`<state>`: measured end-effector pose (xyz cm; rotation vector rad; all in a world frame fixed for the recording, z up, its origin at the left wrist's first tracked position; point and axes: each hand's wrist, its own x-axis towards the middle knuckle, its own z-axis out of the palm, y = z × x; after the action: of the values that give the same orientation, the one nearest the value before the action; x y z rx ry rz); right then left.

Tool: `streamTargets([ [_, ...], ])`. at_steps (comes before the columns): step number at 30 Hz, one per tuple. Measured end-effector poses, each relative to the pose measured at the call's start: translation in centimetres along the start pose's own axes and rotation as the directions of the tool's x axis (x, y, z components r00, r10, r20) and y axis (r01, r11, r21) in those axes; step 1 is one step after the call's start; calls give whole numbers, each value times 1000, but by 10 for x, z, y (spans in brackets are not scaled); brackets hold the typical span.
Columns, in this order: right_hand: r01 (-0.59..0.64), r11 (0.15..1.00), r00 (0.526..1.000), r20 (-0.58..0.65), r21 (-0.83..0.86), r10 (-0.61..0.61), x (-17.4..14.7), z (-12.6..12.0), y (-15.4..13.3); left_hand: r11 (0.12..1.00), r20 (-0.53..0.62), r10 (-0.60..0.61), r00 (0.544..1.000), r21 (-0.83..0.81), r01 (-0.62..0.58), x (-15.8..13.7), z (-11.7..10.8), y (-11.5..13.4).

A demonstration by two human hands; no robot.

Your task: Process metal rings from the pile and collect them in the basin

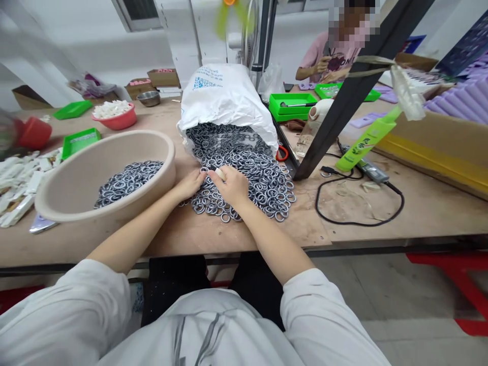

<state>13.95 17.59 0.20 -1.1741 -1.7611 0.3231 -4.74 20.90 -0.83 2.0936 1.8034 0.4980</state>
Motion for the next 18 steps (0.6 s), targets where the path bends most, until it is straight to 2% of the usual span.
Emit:
streamTargets([
  [3, -29, 999, 1000, 4, 18, 29, 0, 0, 0, 987, 31, 88, 996, -135, -83, -28, -1, 5],
  [6, -55, 998, 998, 3, 41, 55, 1, -1, 0, 980, -27, 58, 998, -188, -62, -52, -10, 0],
  [9, -67, 996, 998, -7, 61, 68, 2, -1, 1, 997, -51, 20, 998, -68, -24, -75, -21, -12],
  [13, -73, 995, 997, 4, 63, 73, 2, 0, 2, 987, 60, -9, 998, 159, -1, -104, -26, -21],
  [15, -77, 995, 997, 13, 62, 77, 1, 0, 1, 980, 67, 11, 998, 197, -24, -116, -24, -20],
  [18, -71, 995, 997, 17, 72, 70, 0, 0, 0, 982, 10, 44, 999, 181, -45, -123, -23, -15],
])
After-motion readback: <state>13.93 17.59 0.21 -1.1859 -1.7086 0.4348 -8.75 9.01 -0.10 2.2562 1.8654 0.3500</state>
